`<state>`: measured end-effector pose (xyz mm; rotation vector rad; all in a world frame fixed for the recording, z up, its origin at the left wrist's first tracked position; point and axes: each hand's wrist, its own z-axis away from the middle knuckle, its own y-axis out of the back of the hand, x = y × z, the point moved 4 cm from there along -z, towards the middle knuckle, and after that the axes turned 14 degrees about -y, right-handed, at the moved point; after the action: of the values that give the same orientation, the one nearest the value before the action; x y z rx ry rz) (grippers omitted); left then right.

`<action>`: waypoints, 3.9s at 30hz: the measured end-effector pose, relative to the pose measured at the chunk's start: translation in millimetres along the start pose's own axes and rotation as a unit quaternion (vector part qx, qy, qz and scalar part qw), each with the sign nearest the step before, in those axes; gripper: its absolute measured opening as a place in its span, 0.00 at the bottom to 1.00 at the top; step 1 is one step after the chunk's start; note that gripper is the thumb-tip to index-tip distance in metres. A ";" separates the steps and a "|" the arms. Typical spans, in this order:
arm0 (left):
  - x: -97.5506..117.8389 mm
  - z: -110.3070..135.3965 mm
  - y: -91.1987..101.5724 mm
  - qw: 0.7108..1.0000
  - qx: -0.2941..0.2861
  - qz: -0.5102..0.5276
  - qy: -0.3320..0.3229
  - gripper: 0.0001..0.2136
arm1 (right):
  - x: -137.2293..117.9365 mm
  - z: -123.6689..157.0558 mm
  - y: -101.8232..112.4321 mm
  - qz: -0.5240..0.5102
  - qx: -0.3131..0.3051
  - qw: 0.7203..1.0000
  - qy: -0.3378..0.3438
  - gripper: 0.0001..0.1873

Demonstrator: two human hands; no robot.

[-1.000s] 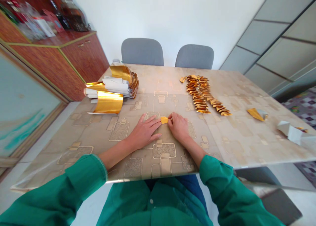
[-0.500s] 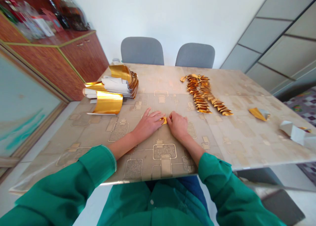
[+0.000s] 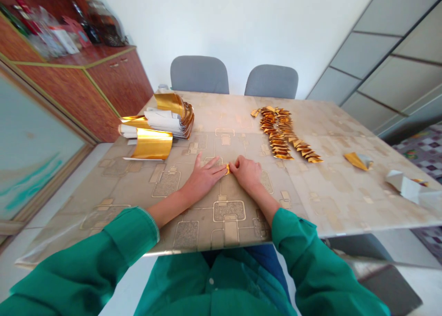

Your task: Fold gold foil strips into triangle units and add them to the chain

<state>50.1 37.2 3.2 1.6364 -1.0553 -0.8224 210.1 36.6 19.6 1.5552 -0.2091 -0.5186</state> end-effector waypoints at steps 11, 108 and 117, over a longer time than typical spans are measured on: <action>9.6 17.7 9.1 0.999 -0.048 0.000 -0.017 0.22 | 3.5 11.0 -4.4 0.007 0.026 0.999 0.038 0.16; -5.5 -9.8 9.3 0.695 0.304 0.601 0.254 0.13 | 4.2 21.6 9.6 -0.276 -0.031 0.902 0.330 0.22; -3.3 -9.9 5.5 0.664 0.320 0.625 0.259 0.14 | 5.2 19.5 7.8 -0.340 -0.075 0.890 0.293 0.19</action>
<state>56.2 43.2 11.4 1.0478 -1.7190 0.9854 207.4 16.4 26.7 1.5382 0.8523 -0.5542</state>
